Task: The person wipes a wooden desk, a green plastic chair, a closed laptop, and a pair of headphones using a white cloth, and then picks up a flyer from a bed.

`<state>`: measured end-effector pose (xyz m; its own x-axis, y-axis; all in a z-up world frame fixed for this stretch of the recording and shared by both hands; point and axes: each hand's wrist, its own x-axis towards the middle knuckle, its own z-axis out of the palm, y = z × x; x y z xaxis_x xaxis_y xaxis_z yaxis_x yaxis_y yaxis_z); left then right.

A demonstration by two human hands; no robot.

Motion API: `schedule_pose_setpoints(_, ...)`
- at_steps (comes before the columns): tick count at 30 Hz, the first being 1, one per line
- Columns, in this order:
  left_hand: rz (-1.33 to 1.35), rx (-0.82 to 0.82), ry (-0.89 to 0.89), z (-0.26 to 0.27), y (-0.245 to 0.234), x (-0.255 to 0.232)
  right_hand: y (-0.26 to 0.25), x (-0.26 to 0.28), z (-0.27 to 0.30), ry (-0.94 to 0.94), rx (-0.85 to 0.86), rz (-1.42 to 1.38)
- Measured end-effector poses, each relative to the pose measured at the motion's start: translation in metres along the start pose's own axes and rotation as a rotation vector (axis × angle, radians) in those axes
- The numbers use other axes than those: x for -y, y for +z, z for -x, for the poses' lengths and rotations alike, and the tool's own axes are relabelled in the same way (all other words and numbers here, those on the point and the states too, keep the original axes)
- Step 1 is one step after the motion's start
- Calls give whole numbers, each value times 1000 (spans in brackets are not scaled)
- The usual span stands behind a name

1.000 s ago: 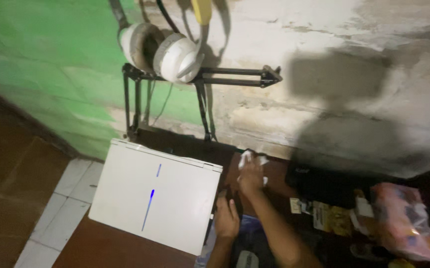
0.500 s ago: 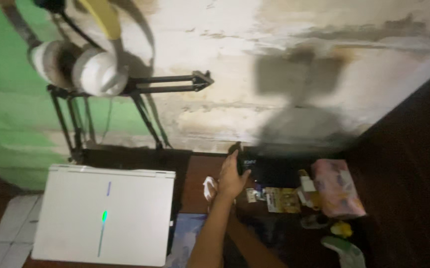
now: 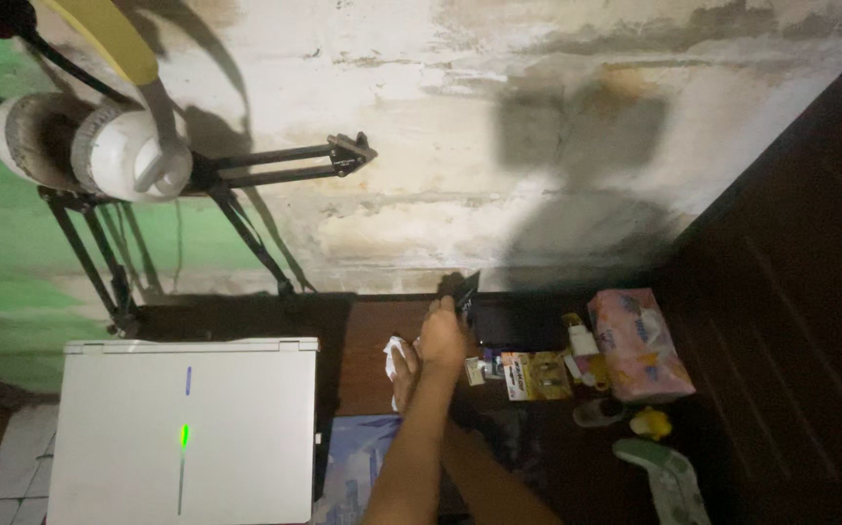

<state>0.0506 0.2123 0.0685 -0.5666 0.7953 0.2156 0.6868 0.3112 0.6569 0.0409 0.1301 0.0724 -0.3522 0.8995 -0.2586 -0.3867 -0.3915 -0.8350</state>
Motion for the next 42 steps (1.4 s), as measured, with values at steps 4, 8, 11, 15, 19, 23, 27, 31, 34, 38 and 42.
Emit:
schedule_pose_setpoints(4,8,-48,18,3,3,-7,-34,-10,2,-893,5,1533)
schedule_pose_setpoints(8,-17,-24,-38,2,11,-17,-43,-13,-7,-844,214,1448)
schedule_pose_setpoints(11,-11,5,-48,0,5,-20,-57,-28,-26,-735,240,1356)
schedule_pose_setpoints(15,153,21,-40,5,-9,-17,-117,-56,-74,-213,367,982)
schedule_pose_setpoints(19,115,-283,176,33,7,7,-230,-4,-119,235,669,945)
schedule_pose_setpoints(23,17,-138,353,68,36,24,-249,72,-140,-715,858,1492)
schedule_pose_setpoints(27,-197,328,280,78,66,12,-248,69,-136,-310,-71,1138)
schedule_pose_setpoints(31,-348,419,235,71,93,11,-235,42,-146,-963,243,1402)
schedule_pose_setpoints(34,-296,414,191,67,108,16,-243,63,-140,-644,192,1711)
schedule_pose_setpoints(38,-321,450,132,67,116,20,-268,83,-122,-691,-122,1754)
schedule_pose_setpoints(42,-419,469,139,63,124,17,-250,51,-154,-168,-119,1716)
